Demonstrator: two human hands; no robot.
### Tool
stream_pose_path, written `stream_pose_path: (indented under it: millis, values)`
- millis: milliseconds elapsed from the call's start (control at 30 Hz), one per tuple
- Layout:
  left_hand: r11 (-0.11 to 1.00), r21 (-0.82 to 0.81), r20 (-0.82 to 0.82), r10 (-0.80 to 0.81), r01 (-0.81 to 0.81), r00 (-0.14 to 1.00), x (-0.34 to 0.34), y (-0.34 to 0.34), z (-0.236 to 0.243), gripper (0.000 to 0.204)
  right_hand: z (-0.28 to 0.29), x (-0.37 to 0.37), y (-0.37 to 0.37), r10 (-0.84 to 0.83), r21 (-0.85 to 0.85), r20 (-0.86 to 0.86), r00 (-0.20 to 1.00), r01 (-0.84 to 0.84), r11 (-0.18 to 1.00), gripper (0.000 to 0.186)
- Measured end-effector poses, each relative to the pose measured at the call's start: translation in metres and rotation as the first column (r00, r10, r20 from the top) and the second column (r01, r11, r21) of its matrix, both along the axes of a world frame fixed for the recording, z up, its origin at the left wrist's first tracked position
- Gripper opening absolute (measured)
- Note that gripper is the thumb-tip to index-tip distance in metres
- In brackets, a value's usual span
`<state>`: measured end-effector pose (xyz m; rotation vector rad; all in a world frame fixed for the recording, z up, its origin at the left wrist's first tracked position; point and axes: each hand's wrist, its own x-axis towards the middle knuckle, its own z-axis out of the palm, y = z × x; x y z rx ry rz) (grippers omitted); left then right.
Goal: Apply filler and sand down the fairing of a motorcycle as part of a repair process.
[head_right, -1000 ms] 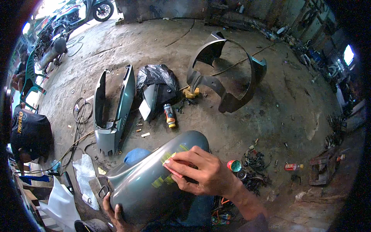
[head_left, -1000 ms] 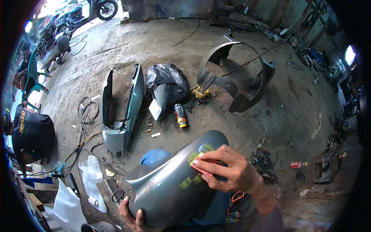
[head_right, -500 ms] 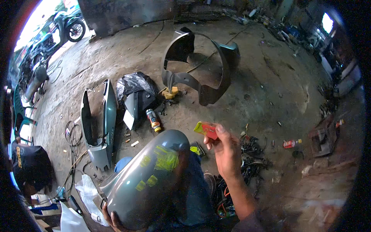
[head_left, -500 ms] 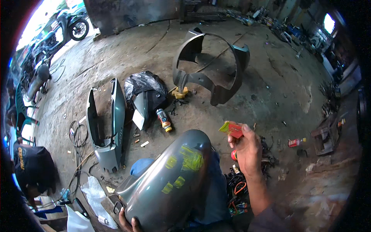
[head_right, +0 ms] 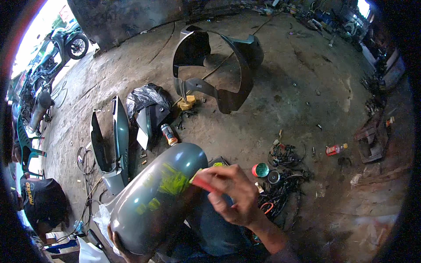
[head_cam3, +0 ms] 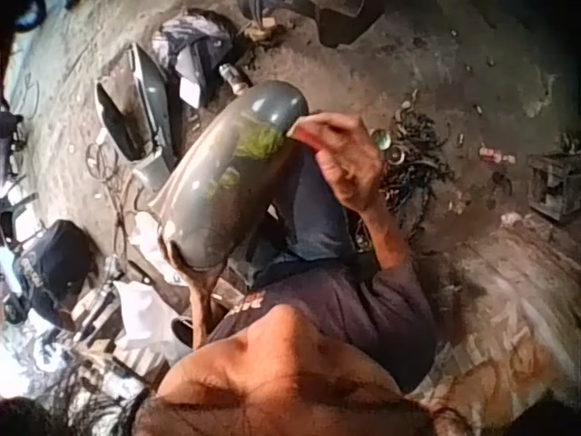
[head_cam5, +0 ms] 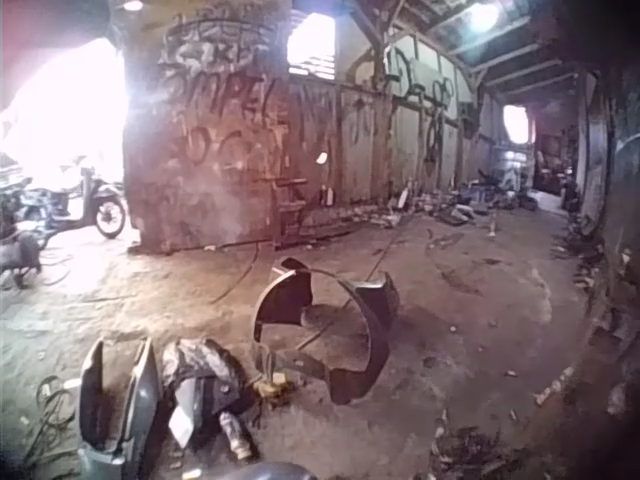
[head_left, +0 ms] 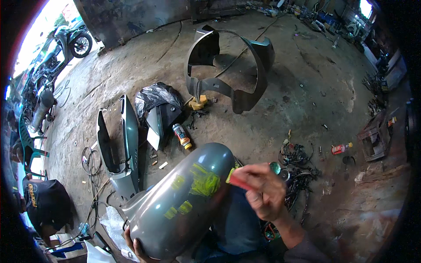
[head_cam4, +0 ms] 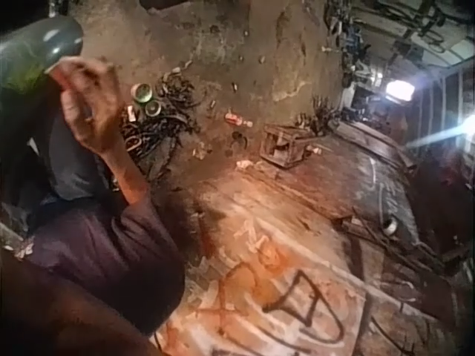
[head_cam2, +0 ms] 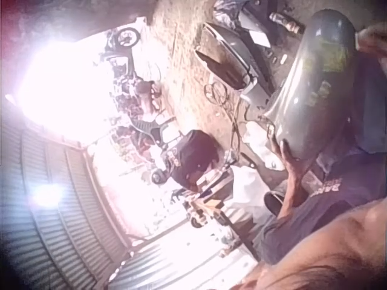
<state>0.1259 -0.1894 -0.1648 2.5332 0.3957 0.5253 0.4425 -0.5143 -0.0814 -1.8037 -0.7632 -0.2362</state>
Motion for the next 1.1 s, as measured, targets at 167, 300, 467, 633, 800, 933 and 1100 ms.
stream_pose_path:
  millis: [167,300,467,633,800,933,1100]
  values:
    - [0.997,-0.081,-0.026,-0.017,0.015,1.0,0.001,0.009,-0.004,0.139,0.005,0.006,0.011,0.105,-0.127,0.164,0.981,-0.084,0.988,0.037]
    - [0.992,-0.127,-0.035,-0.014,0.01,0.999,0.001,0.01,-0.001,0.138,0.008,0.017,0.019,0.165,-0.161,0.208,0.964,-0.133,0.978,0.038]
    - [0.995,-0.017,-0.008,-0.095,0.094,0.995,0.011,0.0,0.014,0.138,0.007,0.029,0.025,0.189,-0.2,0.288,0.939,-0.134,0.97,0.035]
    - [0.985,0.125,-0.05,-0.111,0.117,0.993,0.02,-0.002,0.026,0.137,0.007,0.024,0.023,0.217,-0.209,0.257,0.942,-0.165,0.964,0.04]
    - [0.993,0.08,-0.015,-0.087,0.088,0.996,0.018,-0.005,0.019,0.136,0.003,0.017,0.017,0.188,-0.217,0.265,0.946,-0.132,0.967,0.04]
    - [0.988,0.124,0.049,-0.1,0.093,0.994,0.035,-0.015,0.029,0.133,-0.002,0.012,0.014,0.176,-0.223,0.262,0.949,-0.118,0.968,0.042]
    - [0.979,0.148,-0.011,-0.142,0.142,0.99,0.035,-0.007,0.037,0.139,-0.006,0.007,0.007,0.15,-0.23,0.271,0.951,-0.087,0.969,0.043]
